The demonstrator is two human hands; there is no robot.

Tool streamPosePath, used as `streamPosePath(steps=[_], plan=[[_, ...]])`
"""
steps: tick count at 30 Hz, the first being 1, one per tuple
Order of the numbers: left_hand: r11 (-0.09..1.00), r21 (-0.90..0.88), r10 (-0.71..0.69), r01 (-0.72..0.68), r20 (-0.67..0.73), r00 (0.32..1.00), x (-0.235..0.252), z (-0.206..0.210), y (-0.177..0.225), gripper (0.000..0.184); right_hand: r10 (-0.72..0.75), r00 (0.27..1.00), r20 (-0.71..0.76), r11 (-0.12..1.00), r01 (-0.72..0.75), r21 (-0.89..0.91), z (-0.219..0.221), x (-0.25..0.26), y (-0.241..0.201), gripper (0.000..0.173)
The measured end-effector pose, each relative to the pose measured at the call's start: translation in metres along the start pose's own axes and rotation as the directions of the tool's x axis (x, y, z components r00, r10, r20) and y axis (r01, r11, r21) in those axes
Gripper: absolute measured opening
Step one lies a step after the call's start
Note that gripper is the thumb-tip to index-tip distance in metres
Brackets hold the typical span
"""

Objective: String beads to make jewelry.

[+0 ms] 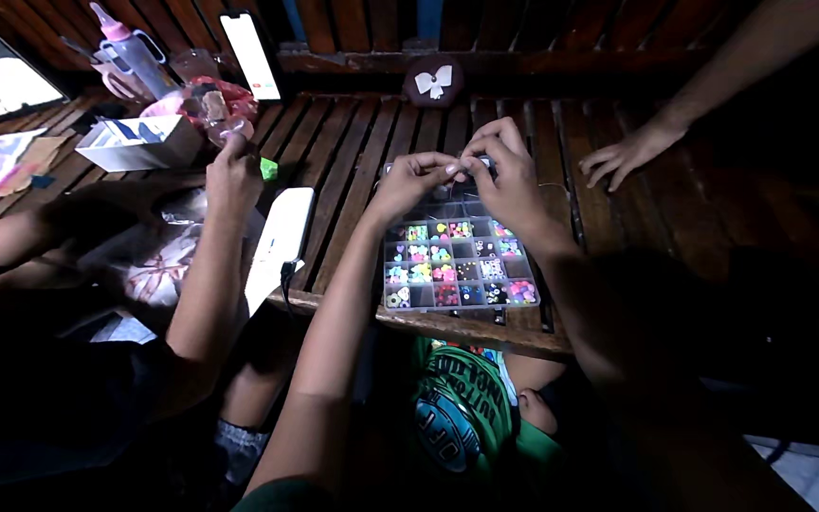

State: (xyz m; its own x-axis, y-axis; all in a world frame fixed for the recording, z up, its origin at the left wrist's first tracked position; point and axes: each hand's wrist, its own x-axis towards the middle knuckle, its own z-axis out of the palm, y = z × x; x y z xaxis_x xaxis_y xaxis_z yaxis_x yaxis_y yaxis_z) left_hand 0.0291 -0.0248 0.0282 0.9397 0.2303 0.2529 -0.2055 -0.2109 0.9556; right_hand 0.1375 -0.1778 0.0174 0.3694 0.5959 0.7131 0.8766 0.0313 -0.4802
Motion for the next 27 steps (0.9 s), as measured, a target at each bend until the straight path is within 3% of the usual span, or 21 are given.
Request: streamPosePath(steps=[15,22,27], plan=[[0.997,0.035,0.066,-0.066,0.016,0.998,0.001,-0.002,-0.006,0.009,0.003,1.000,0.017,1.000,-0.003,-0.016,0.001,0.000,0.002,0.016],[0.995,0.056,0.093,-0.088,-0.095,0.991,0.002,-0.006,-0.004,0.010,-0.004,1.000,0.011,0.998,0.005,-0.061,-0.004,0.001,0.005,0.021],[0.988,0.018,0.156,-0.156,-0.265,0.952,0.005,-0.012,-0.007,0.011,0.021,1.000,-0.005,0.996,-0.022,-0.088,-0.009,0.002,0.008,0.023]])
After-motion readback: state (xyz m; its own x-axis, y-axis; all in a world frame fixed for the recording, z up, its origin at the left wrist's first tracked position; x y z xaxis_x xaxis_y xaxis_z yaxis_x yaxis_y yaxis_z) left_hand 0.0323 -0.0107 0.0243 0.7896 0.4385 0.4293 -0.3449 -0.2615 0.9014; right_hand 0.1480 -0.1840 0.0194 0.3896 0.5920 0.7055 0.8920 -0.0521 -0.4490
